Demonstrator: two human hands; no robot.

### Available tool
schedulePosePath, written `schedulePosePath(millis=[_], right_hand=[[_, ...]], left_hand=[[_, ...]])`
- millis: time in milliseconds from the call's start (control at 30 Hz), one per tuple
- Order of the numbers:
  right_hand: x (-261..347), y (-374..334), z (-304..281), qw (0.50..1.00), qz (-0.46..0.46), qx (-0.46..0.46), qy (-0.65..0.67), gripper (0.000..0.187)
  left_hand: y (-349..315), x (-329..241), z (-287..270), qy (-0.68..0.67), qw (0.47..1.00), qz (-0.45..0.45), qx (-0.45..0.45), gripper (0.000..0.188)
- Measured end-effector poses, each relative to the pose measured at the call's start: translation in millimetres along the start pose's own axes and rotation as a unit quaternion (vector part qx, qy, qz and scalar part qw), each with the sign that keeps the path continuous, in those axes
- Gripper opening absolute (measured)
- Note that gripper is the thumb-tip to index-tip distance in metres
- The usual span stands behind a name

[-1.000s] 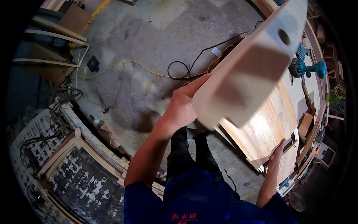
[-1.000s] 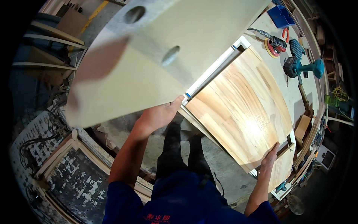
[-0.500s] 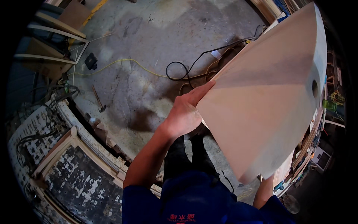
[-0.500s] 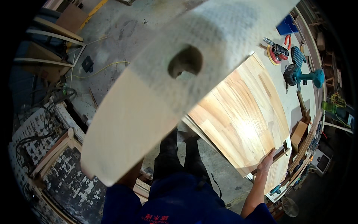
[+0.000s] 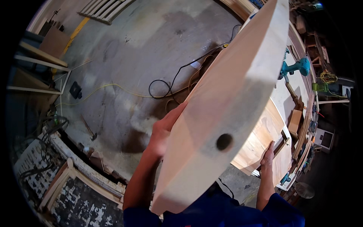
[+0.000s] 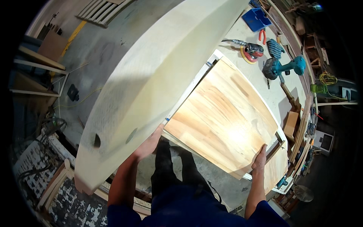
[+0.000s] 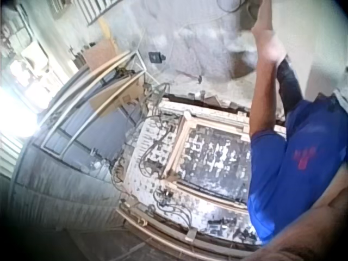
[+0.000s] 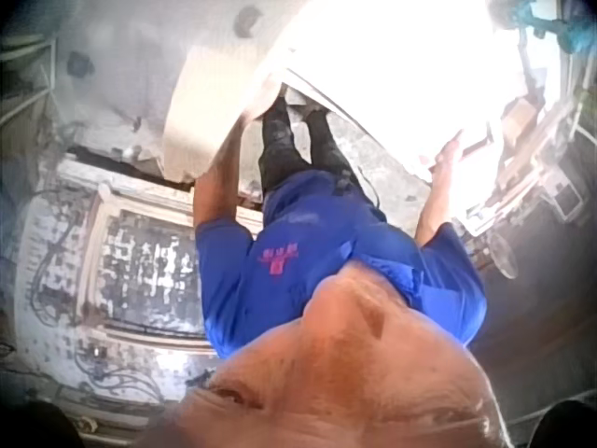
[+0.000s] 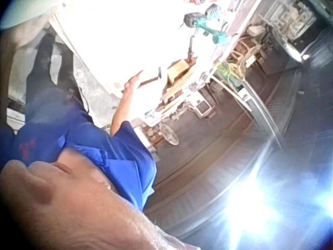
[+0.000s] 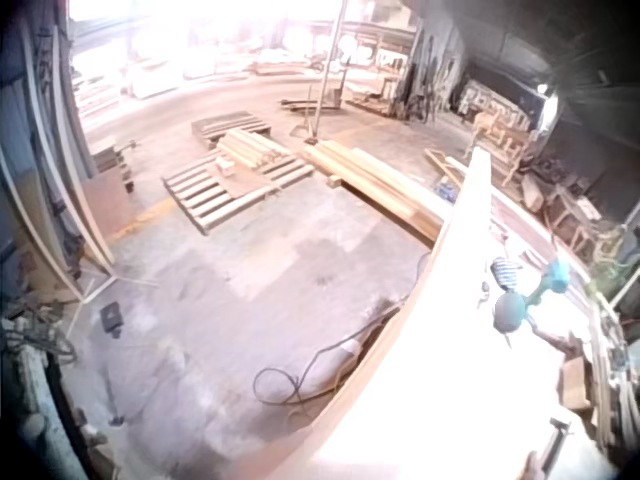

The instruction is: The person sorts wooden boards by hand on a workbench, selects screws from a small tray, and uses a cordless drill to join the boards together into a three-sided box structure.

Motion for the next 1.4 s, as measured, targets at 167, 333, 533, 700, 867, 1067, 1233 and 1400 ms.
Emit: schedulePosePath(millis=[167, 333, 533, 700, 867, 1067, 1233, 1400], right_hand=[[-7, 4, -14, 0.999, 0.011, -0.032, -0.017, 0.069], [-7, 11, -19, 0.998, 0.003, -0.044, -0.046, 0.071], [-5, 13, -19, 0.997, -0.009, -0.047, -0.061, 0.071], [6, 15, 1, 0.993, -0.017, -0.054, -0.099, 0.071], [20, 12, 25, 0.983, -0.058, -0.079, -0.156, 0.071], [44, 1, 24, 0.843, -0.046, -0.209, -0.493, 0.077], [55, 4, 25, 0.764, -0.046, -0.172, -0.620, 0.074], [51, -19, 37, 0.734, -0.108, -0.225, -0.632, 0.060]], left_hand=[[-1, 7, 2, 0.016, 1.000, 0.015, 0.007, 0.065], [5, 4, -1, 0.054, 0.998, 0.041, 0.018, 0.066], [1, 32, 4, -0.091, 0.992, 0.086, -0.010, 0.069], [3, 33, 0, -0.089, 0.987, 0.131, 0.000, 0.071], [4, -8, -7, 0.051, 0.987, 0.151, 0.008, 0.073], [3, -7, 6, 0.185, 0.978, 0.092, 0.014, 0.057], [-14, 44, 6, 0.294, 0.952, 0.078, -0.017, 0.032], [1, 20, 28, 0.241, 0.969, 0.018, -0.040, 0.040]])
Point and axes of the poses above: each hand's wrist, its own y-axis towards the middle knuckle, its own z-axis out of the palm, x = y × z, the point moved 1 cm from there along y, towards the middle knuckle, and after that the axes turned 10 degrees about z, right-handed, at the moved point
